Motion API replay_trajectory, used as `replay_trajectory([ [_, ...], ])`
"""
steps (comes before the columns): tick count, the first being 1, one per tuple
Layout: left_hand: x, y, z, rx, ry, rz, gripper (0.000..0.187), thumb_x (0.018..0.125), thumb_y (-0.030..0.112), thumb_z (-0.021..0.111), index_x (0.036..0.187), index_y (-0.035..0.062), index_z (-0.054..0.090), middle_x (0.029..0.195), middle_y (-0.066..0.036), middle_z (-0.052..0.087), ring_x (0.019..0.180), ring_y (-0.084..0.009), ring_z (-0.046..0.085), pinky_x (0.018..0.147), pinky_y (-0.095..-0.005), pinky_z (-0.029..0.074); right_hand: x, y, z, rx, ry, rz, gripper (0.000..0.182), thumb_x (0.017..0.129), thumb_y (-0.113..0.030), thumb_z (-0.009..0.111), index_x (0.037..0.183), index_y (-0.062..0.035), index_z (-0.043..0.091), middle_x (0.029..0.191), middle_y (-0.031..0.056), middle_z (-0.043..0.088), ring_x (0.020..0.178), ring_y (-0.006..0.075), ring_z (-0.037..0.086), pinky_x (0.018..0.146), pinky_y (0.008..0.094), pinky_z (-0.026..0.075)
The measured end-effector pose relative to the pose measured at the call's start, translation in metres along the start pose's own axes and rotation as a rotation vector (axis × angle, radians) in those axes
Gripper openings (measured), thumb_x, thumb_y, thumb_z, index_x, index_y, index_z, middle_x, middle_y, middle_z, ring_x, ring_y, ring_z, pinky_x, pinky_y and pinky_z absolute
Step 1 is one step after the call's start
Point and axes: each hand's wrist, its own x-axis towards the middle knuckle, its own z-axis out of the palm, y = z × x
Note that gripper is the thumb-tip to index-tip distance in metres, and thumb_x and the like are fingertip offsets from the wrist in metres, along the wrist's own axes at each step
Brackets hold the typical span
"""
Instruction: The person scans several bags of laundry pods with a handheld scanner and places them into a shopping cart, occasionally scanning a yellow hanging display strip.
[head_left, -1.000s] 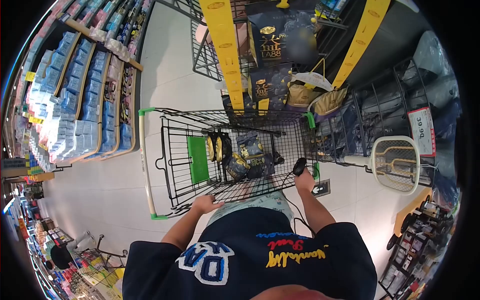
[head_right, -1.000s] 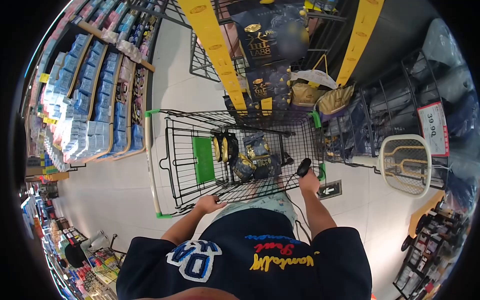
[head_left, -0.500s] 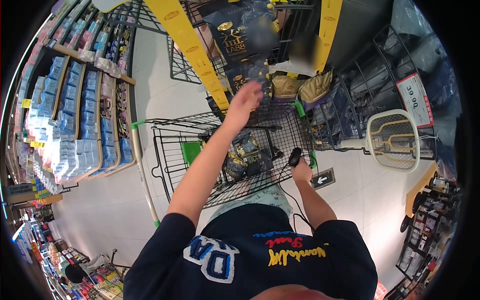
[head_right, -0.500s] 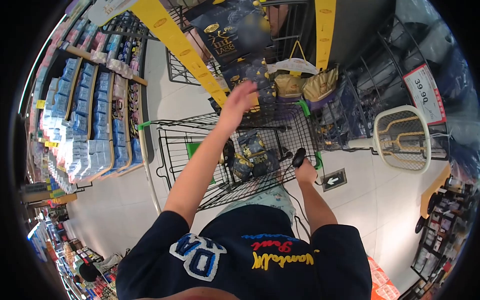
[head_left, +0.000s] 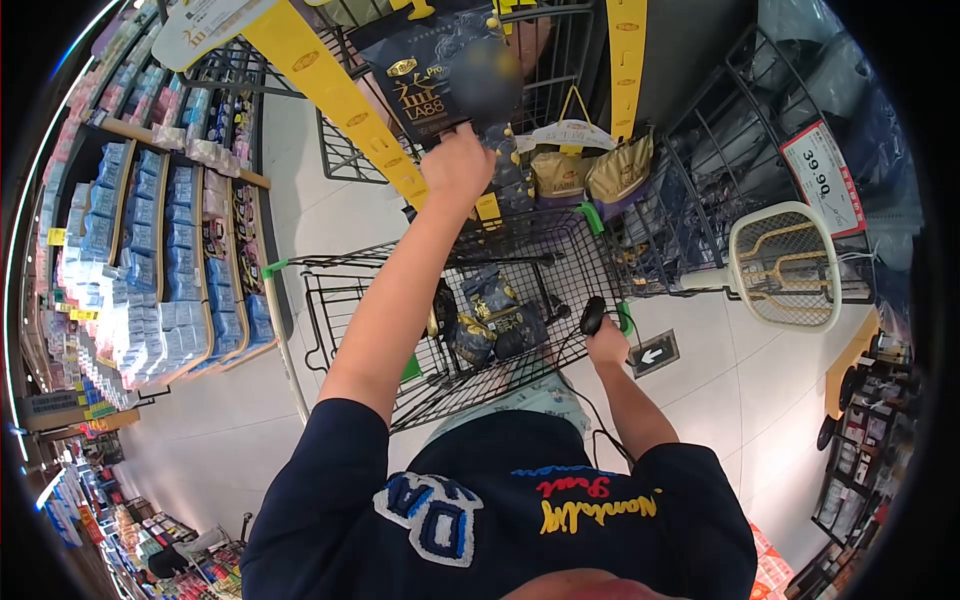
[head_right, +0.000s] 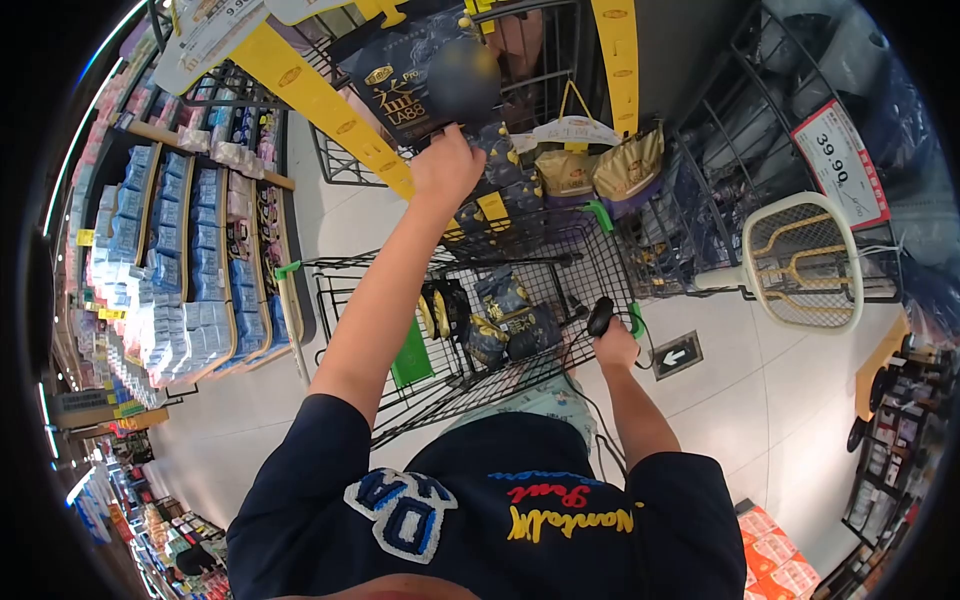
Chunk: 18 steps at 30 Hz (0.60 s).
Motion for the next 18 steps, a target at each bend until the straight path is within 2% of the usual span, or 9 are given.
replay_trajectory([
  [8,-0.002,-0.008,0.003,0.015,0.013,0.031,0.061,0.088,0.032,0.063,0.135,-0.0025,0.045,0.096,-0.022,0.07,0.077,-0.0382,0.072,0.069,-0.0501,0.058,-0.004,-0.004,-0.003,0.024,0.017,-0.028,0.043,0.079,-0.025,0.075,0.116,-0.01,0.058,0.109,0.0131,0.07,0.092,0.0355,0.071,0.077,0.0487,0.058],
  [14,-0.006,-0.009,0.004,0.025,-0.02,0.044,0.072,0.087,0.032,0.065,0.144,-0.0041,0.039,0.093,-0.021,0.07,0.075,-0.0379,0.072,0.065,-0.0481,0.058,-0.003,-0.002,0.002,0.036,0.055,-0.057,0.043,0.076,-0.024,0.074,0.113,-0.0101,0.058,0.106,0.0127,0.07,0.091,0.0361,0.071,0.076,0.0498,0.058],
  [17,-0.018,-0.009,0.007,0.002,0.025,0.084,0.073,0.088,0.029,0.066,0.147,-0.0032,0.037,0.091,-0.017,0.07,0.074,-0.0354,0.072,0.065,-0.0451,0.058,-0.002,-0.001,0.003,0.034,0.051,-0.057,0.041,0.076,-0.024,0.074,0.111,-0.0098,0.058,0.103,0.0134,0.07,0.091,0.0366,0.071,0.076,0.0506,0.058],
  [18,-0.026,-0.011,0.007,-0.112,0.064,0.156,0.071,0.088,0.028,0.065,0.147,-0.0018,0.037,0.091,-0.015,0.07,0.074,-0.0341,0.072,0.065,-0.0443,0.057,-0.002,-0.001,0.003,0.028,0.047,-0.056,0.041,0.076,-0.024,0.074,0.111,-0.0098,0.058,0.103,0.0136,0.07,0.09,0.0367,0.071,0.076,0.0506,0.058],
])
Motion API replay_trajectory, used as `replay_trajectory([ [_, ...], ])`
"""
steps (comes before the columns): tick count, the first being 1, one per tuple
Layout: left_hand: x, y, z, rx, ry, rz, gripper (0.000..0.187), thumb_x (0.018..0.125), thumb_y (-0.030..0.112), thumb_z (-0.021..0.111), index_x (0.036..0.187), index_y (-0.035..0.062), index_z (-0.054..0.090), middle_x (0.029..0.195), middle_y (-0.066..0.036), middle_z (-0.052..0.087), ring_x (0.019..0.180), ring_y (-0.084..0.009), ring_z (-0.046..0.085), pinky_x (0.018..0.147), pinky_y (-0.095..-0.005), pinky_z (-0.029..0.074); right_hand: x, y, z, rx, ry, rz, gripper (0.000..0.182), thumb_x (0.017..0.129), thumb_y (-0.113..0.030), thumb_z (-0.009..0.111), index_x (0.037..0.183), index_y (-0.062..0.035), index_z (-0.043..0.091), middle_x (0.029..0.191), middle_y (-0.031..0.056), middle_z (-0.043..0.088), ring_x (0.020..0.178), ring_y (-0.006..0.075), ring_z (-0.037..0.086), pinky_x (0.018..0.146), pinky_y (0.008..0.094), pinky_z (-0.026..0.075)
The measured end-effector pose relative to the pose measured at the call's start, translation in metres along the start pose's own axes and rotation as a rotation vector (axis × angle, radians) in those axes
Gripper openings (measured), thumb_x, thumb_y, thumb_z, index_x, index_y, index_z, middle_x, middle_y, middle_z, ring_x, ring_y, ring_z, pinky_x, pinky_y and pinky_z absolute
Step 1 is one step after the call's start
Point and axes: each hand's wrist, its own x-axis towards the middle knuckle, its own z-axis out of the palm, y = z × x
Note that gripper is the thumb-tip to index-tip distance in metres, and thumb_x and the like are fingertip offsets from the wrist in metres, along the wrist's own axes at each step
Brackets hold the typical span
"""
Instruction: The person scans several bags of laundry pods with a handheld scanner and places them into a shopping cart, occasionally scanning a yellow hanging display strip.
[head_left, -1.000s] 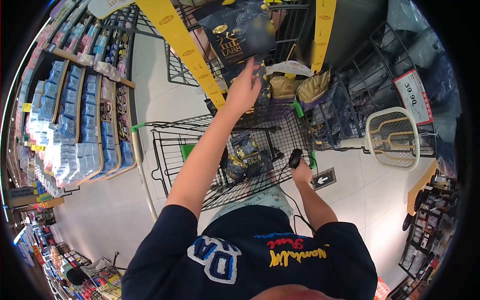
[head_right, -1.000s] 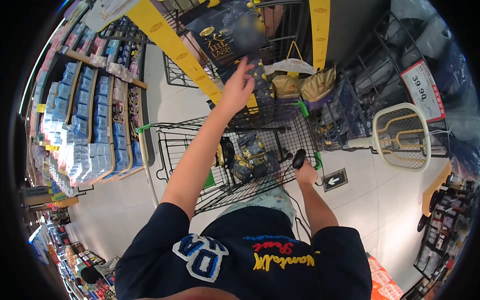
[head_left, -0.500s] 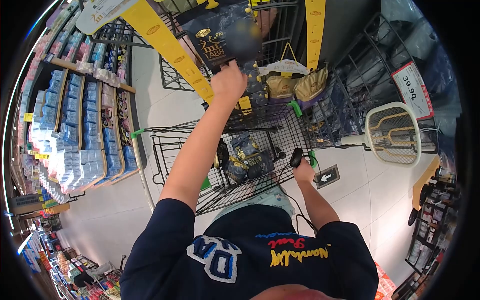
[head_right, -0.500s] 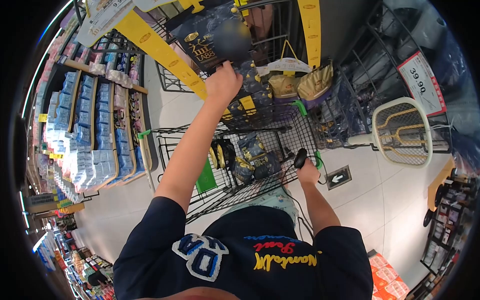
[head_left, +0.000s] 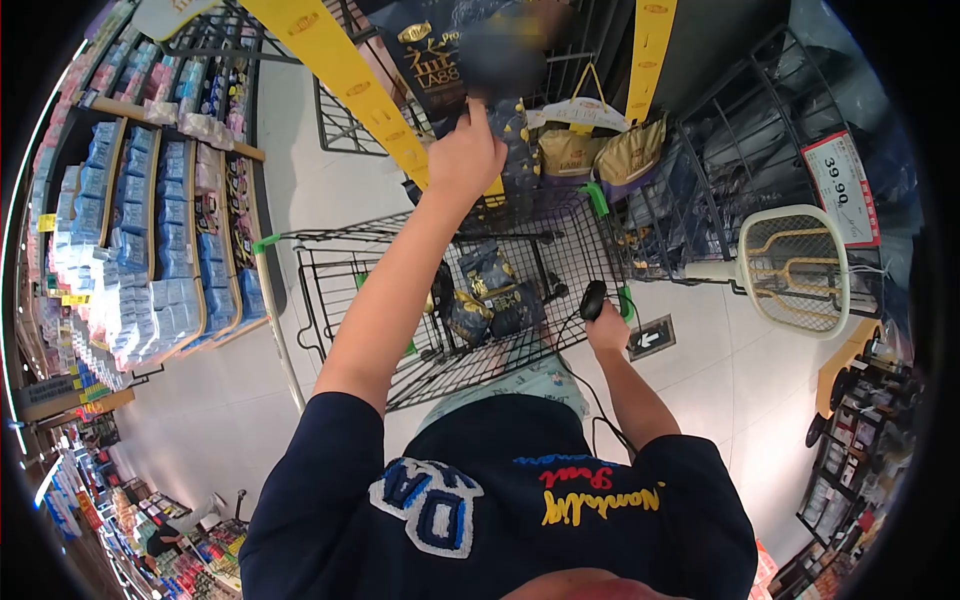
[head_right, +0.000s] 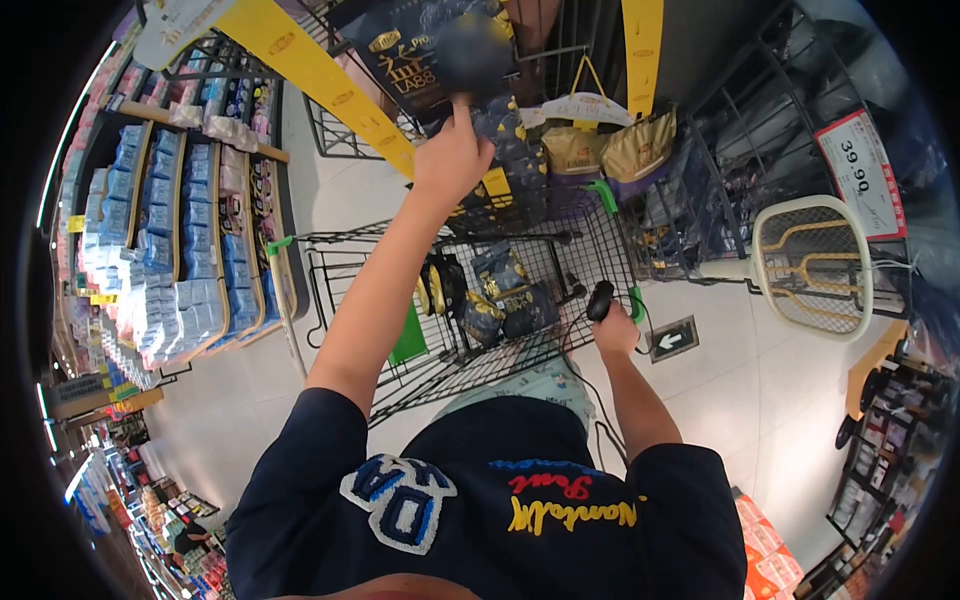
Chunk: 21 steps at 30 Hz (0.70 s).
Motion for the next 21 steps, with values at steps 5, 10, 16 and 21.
replay_trajectory([
  [5,-0.098,-0.019,0.034,-0.377,-0.232,0.0,0.046,0.089,0.02,0.064,0.132,0.0082,0.055,0.087,-0.008,0.071,0.079,-0.0299,0.071,0.066,-0.0411,0.056,-0.001,0.001,0.001,-0.02,-0.013,-0.002,0.038,0.076,-0.024,0.073,0.108,-0.0096,0.058,0.101,0.014,0.071,0.09,0.0371,0.071,0.075,0.051,0.058],
  [10,-0.253,-0.081,0.157,-0.475,-0.663,-0.3,0.043,0.089,0.025,0.063,0.125,0.0023,0.06,0.103,-0.019,0.073,0.097,-0.0393,0.069,0.083,-0.0484,0.055,0.001,0.001,0.003,-0.01,-0.003,-0.012,0.035,0.076,-0.024,0.072,0.106,-0.0111,0.059,0.101,0.0129,0.071,0.092,0.0375,0.07,0.077,0.0516,0.057],
  [16,-0.409,-0.136,0.25,-0.437,-0.973,-0.62,0.059,0.084,0.033,0.068,0.127,-0.0046,0.059,0.114,-0.031,0.067,0.109,-0.0454,0.064,0.095,-0.0511,0.051,0.002,-0.003,-0.002,-0.082,-0.08,0.001,0.035,0.076,-0.025,0.073,0.107,-0.0122,0.061,0.102,0.0124,0.073,0.092,0.0381,0.07,0.076,0.0522,0.056],
  [21,-0.447,-0.155,0.287,-0.408,-1.005,-0.752,0.063,0.083,0.036,0.069,0.126,-0.0086,0.057,0.119,-0.032,0.065,0.113,-0.0447,0.063,0.1,-0.0478,0.05,0.006,-0.002,0.001,-0.146,-0.139,-0.009,0.034,0.078,-0.026,0.072,0.108,-0.0129,0.063,0.1,0.0148,0.073,0.091,0.0391,0.071,0.077,0.0529,0.056],
])
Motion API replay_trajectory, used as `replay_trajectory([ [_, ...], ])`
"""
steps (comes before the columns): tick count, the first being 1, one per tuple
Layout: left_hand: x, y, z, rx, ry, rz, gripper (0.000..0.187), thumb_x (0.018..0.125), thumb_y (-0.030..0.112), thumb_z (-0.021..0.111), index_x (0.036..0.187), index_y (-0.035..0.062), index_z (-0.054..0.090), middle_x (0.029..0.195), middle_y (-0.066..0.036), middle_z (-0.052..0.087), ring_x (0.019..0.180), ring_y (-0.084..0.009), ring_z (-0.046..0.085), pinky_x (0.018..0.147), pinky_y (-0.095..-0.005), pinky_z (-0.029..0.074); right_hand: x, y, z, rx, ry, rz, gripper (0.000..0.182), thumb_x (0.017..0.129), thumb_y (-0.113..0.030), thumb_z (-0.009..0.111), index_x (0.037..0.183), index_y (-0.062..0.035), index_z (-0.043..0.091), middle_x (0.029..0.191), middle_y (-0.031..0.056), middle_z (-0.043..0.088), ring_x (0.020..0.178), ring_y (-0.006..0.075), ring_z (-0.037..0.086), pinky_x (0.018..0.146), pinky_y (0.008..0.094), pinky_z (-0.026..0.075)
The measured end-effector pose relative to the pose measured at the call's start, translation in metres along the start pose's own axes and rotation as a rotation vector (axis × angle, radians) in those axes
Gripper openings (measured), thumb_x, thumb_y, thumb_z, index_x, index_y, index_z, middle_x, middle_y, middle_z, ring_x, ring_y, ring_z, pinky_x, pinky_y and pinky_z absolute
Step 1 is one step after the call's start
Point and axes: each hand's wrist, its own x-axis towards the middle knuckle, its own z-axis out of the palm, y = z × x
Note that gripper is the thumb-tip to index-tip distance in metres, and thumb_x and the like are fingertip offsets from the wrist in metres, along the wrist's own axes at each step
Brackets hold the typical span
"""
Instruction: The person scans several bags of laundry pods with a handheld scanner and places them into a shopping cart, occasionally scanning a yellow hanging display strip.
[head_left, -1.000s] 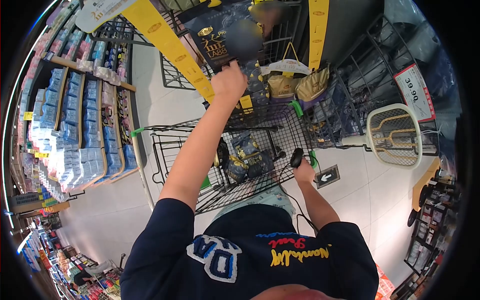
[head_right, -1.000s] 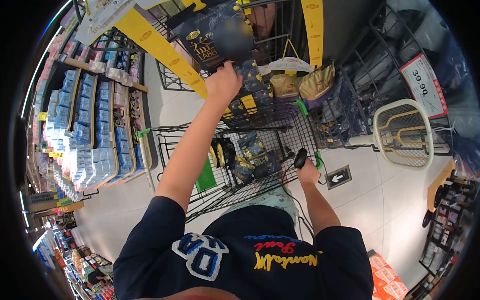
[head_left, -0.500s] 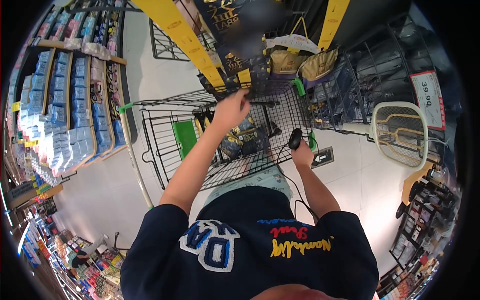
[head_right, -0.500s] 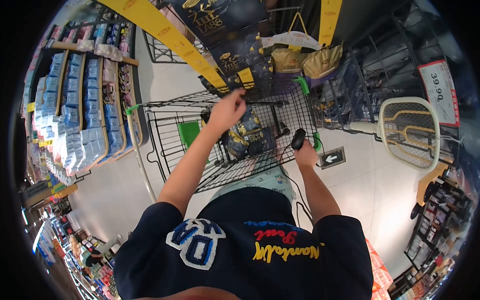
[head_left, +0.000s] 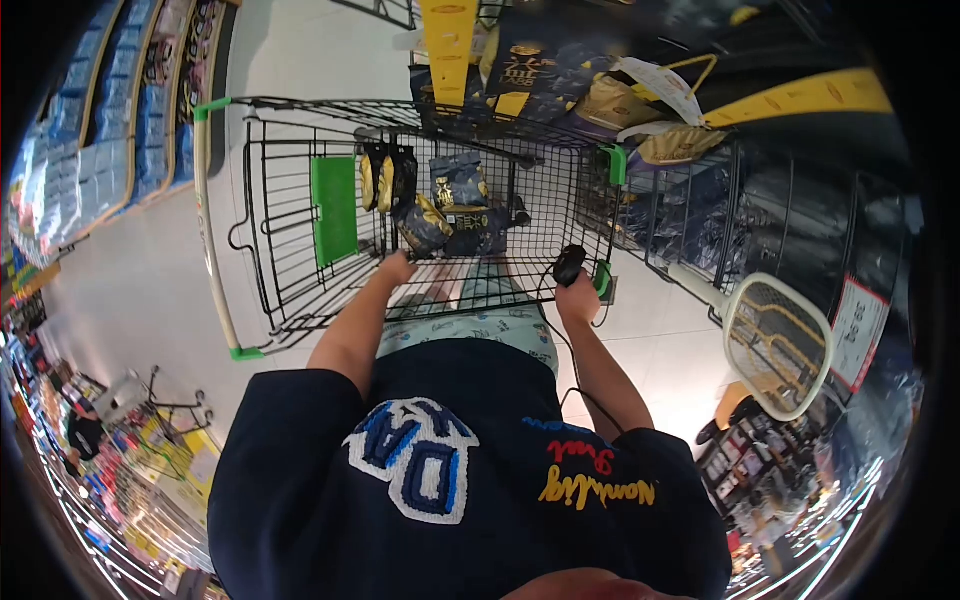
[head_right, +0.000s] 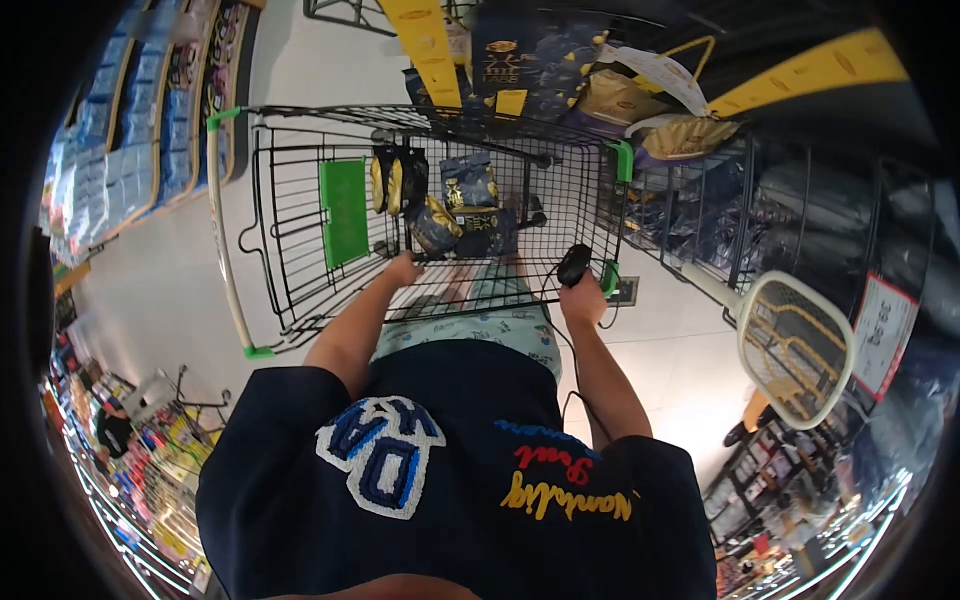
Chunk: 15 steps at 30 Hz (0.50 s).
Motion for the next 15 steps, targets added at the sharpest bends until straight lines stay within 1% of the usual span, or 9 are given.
replay_trajectory([
  [1,0.007,0.002,0.0,0.018,0.006,0.005,0.063,0.083,0.035,0.069,0.126,-0.0084,0.056,0.119,-0.032,0.065,0.114,-0.0448,0.062,0.1,-0.0478,0.05,0.001,0.001,0.001,-0.017,0.001,-0.005,0.034,0.078,-0.027,0.072,0.108,-0.0129,0.064,0.1,0.0153,0.073,0.091,0.0392,0.071,0.077,0.0529,0.056],
  [2,0.001,0.021,-0.016,-0.006,-0.003,-0.009,0.064,0.084,0.035,0.069,0.128,-0.0085,0.054,0.121,-0.032,0.064,0.114,-0.0448,0.062,0.099,-0.0483,0.05,0.001,0.0,-0.001,-0.024,-0.007,-0.005,0.035,0.078,-0.027,0.071,0.109,-0.0127,0.064,0.098,0.0162,0.073,0.091,0.0396,0.071,0.077,0.0534,0.056],
  [5,0.03,0.034,-0.02,-0.081,0.113,0.092,0.061,0.083,0.035,0.068,0.128,-0.0046,0.054,0.118,-0.032,0.065,0.112,-0.0443,0.063,0.098,-0.0488,0.051,0.0,-0.009,-0.011,-0.033,-0.049,0.028,0.036,0.078,-0.027,0.071,0.11,-0.0123,0.064,0.095,0.0166,0.074,0.091,0.0399,0.071,0.078,0.0537,0.056],
  [8,0.06,0.057,-0.035,-0.065,-0.025,0.144,0.059,0.083,0.034,0.068,0.129,-0.001,0.055,0.121,-0.03,0.064,0.112,-0.0455,0.062,0.099,-0.0489,0.05,0.003,-0.008,-0.012,-0.034,-0.078,0.024,0.036,0.078,-0.027,0.07,0.111,-0.0127,0.064,0.094,0.0177,0.074,0.091,0.0405,0.071,0.079,0.0542,0.056],
  [11,0.046,0.102,-0.066,0.081,0.065,0.135,0.053,0.085,0.033,0.069,0.128,0.0049,0.059,0.135,-0.024,0.059,0.123,-0.0423,0.058,0.1,-0.0494,0.049,0.005,-0.006,-0.012,-0.057,-0.103,0.03,0.036,0.081,-0.028,0.068,0.113,-0.0126,0.064,0.096,0.019,0.074,0.093,0.0417,0.07,0.08,0.0542,0.056],
  [13,0.052,0.105,-0.073,0.334,0.054,0.185,0.051,0.088,0.032,0.067,0.133,0.0107,0.057,0.14,-0.019,0.054,0.133,-0.0376,0.048,0.105,-0.05,0.044,0.007,-0.012,-0.013,-0.074,-0.105,0.045,0.037,0.082,-0.03,0.068,0.114,-0.0123,0.064,0.096,0.0198,0.074,0.093,0.0422,0.07,0.081,0.0542,0.056],
  [14,0.056,0.107,-0.074,0.461,0.054,0.211,0.051,0.089,0.031,0.066,0.136,0.0136,0.056,0.143,-0.016,0.052,0.138,-0.0352,0.043,0.107,-0.0503,0.042,0.007,-0.014,-0.015,-0.059,-0.132,0.075,0.042,0.081,-0.036,0.071,0.116,-0.0126,0.066,0.101,0.0208,0.074,0.097,0.0432,0.069,0.084,0.0537,0.055],
  [15,0.064,0.103,-0.071,0.527,0.07,0.227,0.048,0.091,0.03,0.065,0.136,0.0149,0.057,0.144,-0.015,0.051,0.14,-0.0337,0.041,0.11,-0.0505,0.038,0.006,-0.017,-0.018,-0.049,-0.138,0.07,0.042,0.082,-0.036,0.071,0.116,-0.0127,0.066,0.101,0.0213,0.073,0.098,0.0438,0.069,0.084,0.0541,0.054],
])
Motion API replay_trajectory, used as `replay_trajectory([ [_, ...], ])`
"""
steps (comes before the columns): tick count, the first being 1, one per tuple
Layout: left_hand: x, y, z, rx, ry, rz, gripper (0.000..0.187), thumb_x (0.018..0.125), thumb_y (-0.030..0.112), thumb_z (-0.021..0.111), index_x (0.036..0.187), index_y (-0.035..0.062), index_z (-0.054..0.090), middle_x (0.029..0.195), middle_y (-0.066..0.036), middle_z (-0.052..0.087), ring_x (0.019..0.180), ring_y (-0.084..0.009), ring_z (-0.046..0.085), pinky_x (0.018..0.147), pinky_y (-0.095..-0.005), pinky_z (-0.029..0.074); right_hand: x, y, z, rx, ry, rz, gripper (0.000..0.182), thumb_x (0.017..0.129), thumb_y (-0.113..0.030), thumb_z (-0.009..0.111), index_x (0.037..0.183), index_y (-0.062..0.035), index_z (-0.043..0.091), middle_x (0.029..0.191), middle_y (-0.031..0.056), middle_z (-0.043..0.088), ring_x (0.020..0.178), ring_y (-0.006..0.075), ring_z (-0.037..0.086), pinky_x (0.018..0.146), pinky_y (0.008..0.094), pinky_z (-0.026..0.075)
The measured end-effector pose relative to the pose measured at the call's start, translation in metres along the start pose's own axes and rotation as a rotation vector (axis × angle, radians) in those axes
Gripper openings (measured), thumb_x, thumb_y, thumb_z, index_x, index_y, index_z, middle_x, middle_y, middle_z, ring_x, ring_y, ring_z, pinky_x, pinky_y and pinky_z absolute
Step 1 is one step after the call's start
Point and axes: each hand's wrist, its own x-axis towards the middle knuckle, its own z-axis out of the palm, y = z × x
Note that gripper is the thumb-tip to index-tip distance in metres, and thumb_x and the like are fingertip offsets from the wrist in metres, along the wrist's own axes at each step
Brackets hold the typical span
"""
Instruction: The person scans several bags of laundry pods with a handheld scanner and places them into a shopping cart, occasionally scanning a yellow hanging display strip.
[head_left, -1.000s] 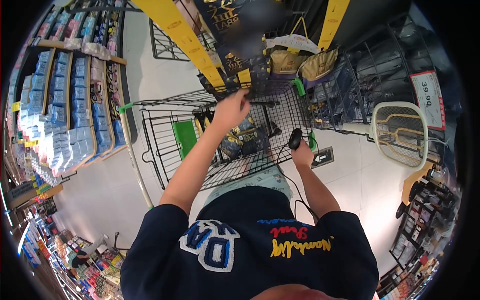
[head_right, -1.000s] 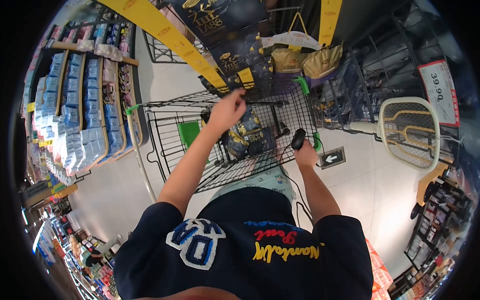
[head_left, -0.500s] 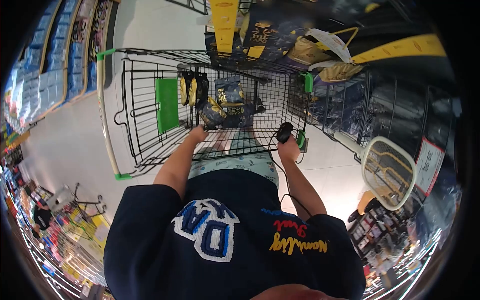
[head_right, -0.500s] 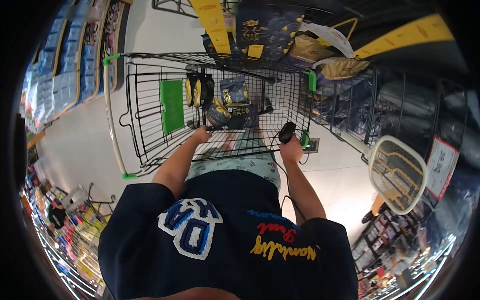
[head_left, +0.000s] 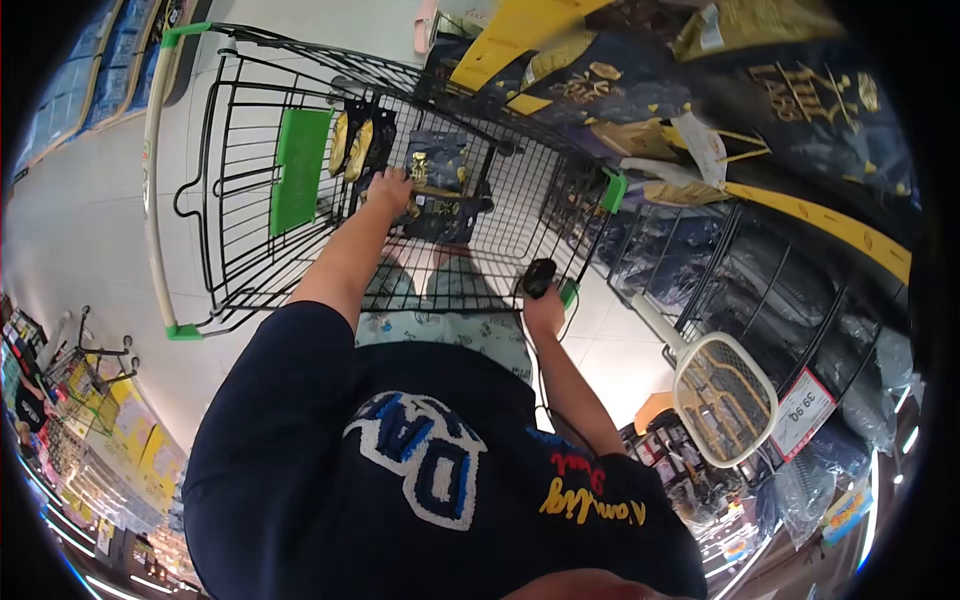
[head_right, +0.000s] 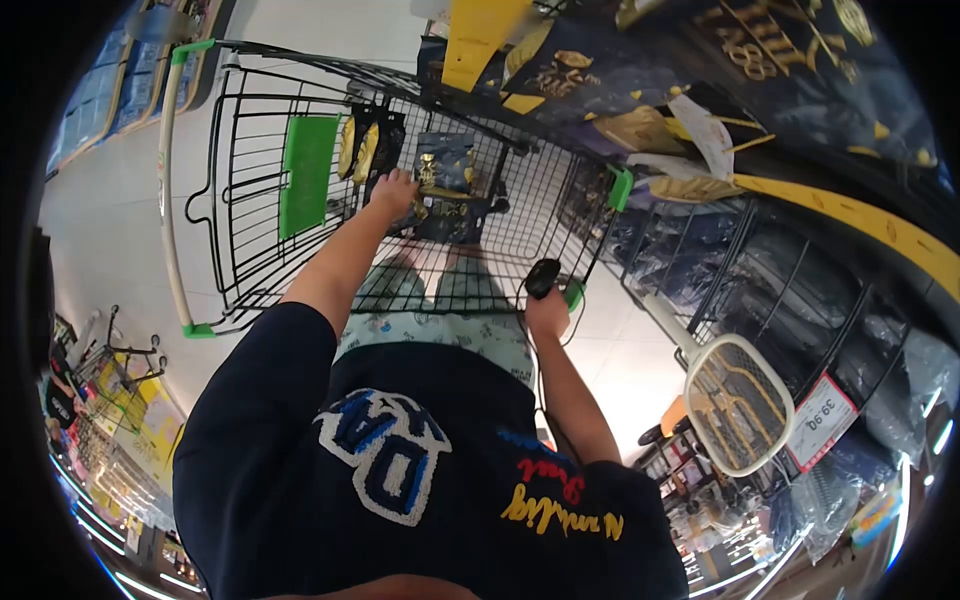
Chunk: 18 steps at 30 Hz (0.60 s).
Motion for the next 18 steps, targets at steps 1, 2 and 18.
replay_trajectory([
  [1,0.008,-0.004,0.012,0.069,0.017,0.018,0.046,0.092,0.029,0.064,0.135,0.0162,0.057,0.146,-0.013,0.051,0.142,-0.0322,0.038,0.113,-0.0508,0.034,0.002,0.0,0.002,-0.026,-0.013,0.002,0.043,0.082,-0.037,0.071,0.117,-0.0127,0.065,0.102,0.0215,0.073,0.098,0.044,0.069,0.084,0.0542,0.054],
  [2,0.016,-0.006,0.023,0.136,0.036,0.038,0.043,0.093,0.028,0.062,0.135,0.0175,0.058,0.147,-0.012,0.05,0.144,-0.0306,0.035,0.115,-0.051,0.03,0.003,0.004,0.005,-0.054,-0.022,0.006,0.044,0.082,-0.038,0.071,0.118,-0.0127,0.065,0.102,0.0217,0.073,0.099,0.0442,0.068,0.085,0.0542,0.054],
  [18,-0.025,-0.035,0.094,0.082,-0.143,-0.234,0.032,0.098,0.028,0.055,0.122,0.0164,0.071,0.131,-0.004,0.066,0.122,-0.0285,0.062,0.098,-0.055,0.046,-0.014,0.007,0.011,0.102,-0.034,-0.106,0.042,0.077,-0.027,0.072,0.115,-0.0093,0.067,0.1,0.0196,0.074,0.098,0.0404,0.069,0.085,0.0493,0.055],
])
